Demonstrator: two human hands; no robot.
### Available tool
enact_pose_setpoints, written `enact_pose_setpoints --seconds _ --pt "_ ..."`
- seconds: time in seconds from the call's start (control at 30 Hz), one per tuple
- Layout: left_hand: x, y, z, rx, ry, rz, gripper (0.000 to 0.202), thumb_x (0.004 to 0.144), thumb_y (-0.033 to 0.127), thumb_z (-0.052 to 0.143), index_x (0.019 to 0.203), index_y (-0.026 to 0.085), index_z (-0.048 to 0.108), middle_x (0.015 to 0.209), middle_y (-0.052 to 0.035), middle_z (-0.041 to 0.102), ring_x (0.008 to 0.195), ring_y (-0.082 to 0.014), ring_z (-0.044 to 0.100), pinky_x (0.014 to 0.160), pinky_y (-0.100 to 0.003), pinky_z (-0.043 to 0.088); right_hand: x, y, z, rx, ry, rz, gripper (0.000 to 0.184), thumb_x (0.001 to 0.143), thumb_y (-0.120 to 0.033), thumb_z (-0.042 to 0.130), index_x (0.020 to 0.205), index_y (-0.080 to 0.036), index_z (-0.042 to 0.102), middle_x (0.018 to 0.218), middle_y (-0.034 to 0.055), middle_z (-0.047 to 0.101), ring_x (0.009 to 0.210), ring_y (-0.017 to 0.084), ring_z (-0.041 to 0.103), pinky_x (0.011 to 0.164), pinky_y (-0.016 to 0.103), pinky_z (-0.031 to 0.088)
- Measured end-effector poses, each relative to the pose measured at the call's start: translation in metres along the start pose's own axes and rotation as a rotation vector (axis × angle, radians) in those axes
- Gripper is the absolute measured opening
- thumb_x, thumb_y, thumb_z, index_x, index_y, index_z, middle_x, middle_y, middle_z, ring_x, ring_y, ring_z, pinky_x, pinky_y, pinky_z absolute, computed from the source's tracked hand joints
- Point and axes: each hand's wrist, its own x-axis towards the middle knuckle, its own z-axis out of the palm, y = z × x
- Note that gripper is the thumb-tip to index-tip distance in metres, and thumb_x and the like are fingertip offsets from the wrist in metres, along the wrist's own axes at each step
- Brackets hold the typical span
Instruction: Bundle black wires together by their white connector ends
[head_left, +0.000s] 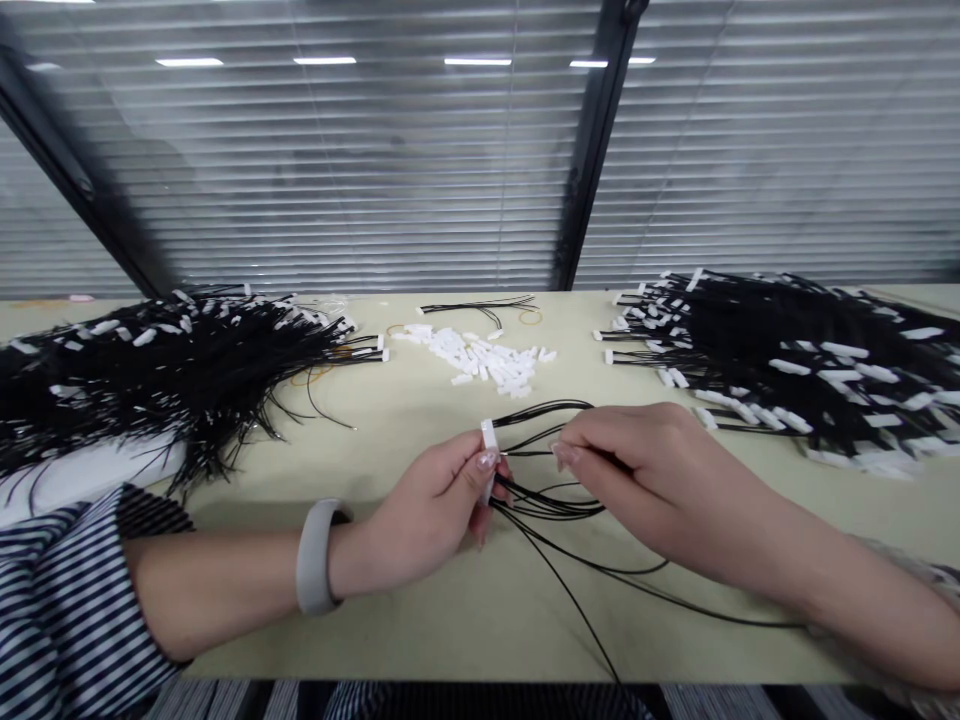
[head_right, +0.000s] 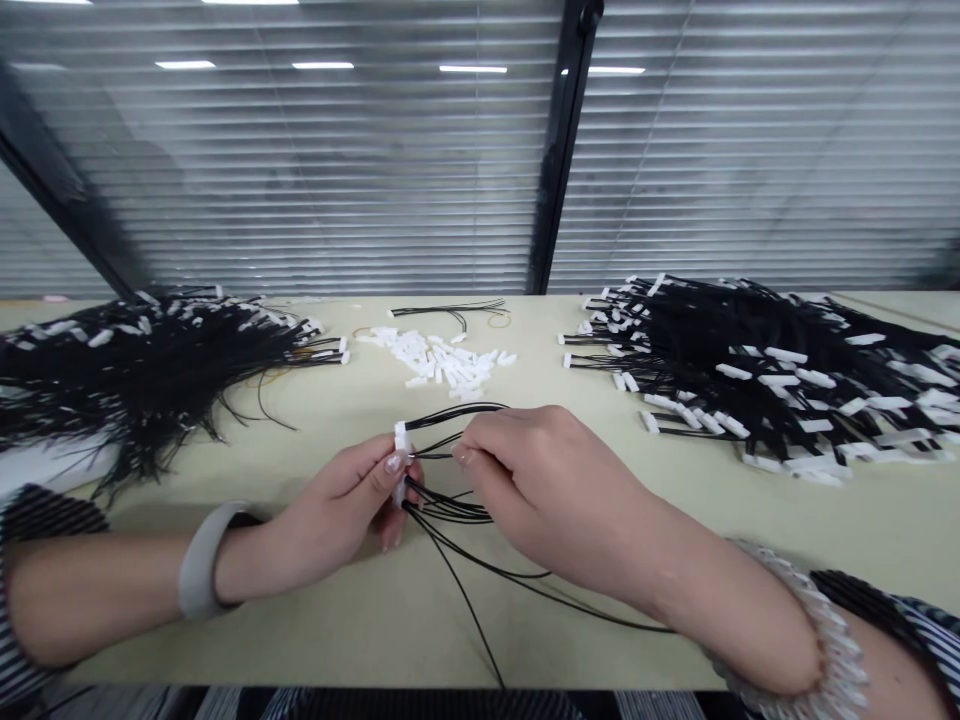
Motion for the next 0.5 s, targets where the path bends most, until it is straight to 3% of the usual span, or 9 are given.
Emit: enact_pose_setpoints --seconds 0.5 --pt "0.0008 -0.0014 -0.0007 0.012 -0.004 0.01 0.031 0.091 0.042 0.031 0.081 0.017 0.047 0.068 0.0026 0.048 0.047 -0.0058 0.044 0.045 -0.021 0.038 0.0006 0.0008 0.002 0.038 -0.009 0.027 0.022 0.084 -0.017 0.042 0.063 -0.016 0.047 0.054 -0.0061 0.046 0.049 0.004 0.034 0.049 0.02 0.026"
